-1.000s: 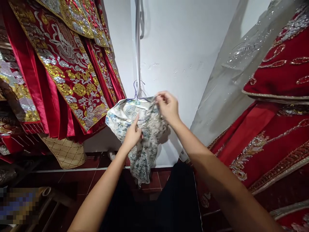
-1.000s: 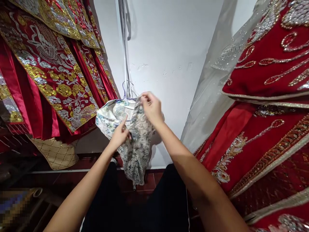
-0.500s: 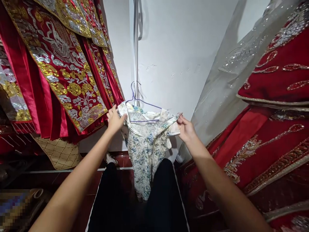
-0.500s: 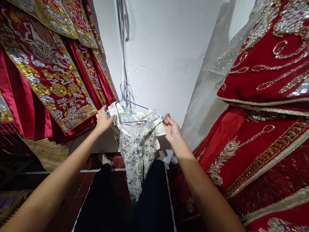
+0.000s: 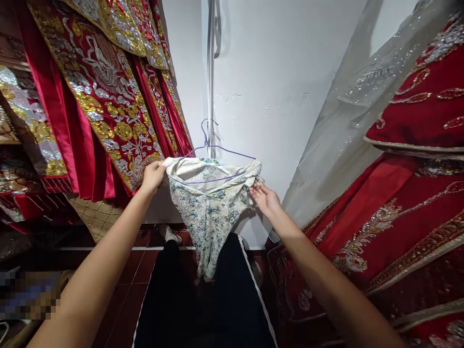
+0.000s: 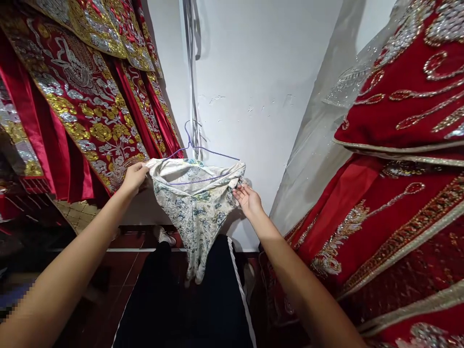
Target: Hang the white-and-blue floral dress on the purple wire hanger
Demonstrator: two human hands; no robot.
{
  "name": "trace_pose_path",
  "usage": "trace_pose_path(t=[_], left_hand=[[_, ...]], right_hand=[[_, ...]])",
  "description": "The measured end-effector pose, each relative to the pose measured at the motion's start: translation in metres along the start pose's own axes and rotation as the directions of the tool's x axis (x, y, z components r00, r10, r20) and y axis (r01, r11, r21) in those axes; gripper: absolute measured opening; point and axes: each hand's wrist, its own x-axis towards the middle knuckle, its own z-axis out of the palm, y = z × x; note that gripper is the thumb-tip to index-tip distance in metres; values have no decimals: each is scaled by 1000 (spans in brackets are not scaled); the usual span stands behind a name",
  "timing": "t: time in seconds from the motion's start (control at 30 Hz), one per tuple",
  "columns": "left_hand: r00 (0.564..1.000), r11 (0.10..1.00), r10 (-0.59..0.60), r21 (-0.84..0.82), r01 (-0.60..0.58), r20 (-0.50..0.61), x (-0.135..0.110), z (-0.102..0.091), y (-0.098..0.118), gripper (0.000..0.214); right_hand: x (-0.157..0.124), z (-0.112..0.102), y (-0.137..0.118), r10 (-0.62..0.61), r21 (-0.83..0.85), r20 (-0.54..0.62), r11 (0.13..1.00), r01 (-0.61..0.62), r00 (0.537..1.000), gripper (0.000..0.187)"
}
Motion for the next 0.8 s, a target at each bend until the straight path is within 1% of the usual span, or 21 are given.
trace_pose_path(t=[0.13,0.23,0.3,0.37,0.43,0.5,0.57,0.63,0.67,0.73,0.8], left_hand=[[988,973,-136,-198,118,-77,-8,-20,-3,5],[965,917,-251,-338,213,-74,-20,-25,-10,11],[941,864,-338,-408,294,-37,-32,-22,-18,18],[907,804,-420,-454,383,22,-47,-15,-28,24],[867,740,-486,-476,475,109,-66,-5,-36,27],[822,674,-524,-480,561,225,-86,7,-39,29],[785,622,-521,-481,618,335,-104,19,-35,30],[773,592,-486,-496,635,408,-119,30,-23,29],[777,586,-455,-510,629,435,-127,36,-14,27],[772,595,-364,-508,623,521,-140,48,7,22],[753,627,-232,-497,600,616,-155,58,32,16]], right_hand=[[-3,0,30,-97,-101,-3,990,96,995,13],[-18,-6,52,-161,-163,11,973,161,987,15],[-30,-11,64,-182,-204,40,961,186,983,20],[-41,-17,74,-174,-243,47,953,180,984,26],[-50,-22,81,-154,-279,40,947,159,987,31],[-57,-23,84,-125,-329,57,934,137,991,34],[-61,-18,83,-92,-409,117,903,133,989,35],[-62,-5,80,-43,-523,229,837,160,972,37],[-62,5,78,-8,-575,294,797,184,956,38],[-60,29,76,72,-627,390,750,208,918,40],[-59,57,76,162,-647,476,730,220,865,53]])
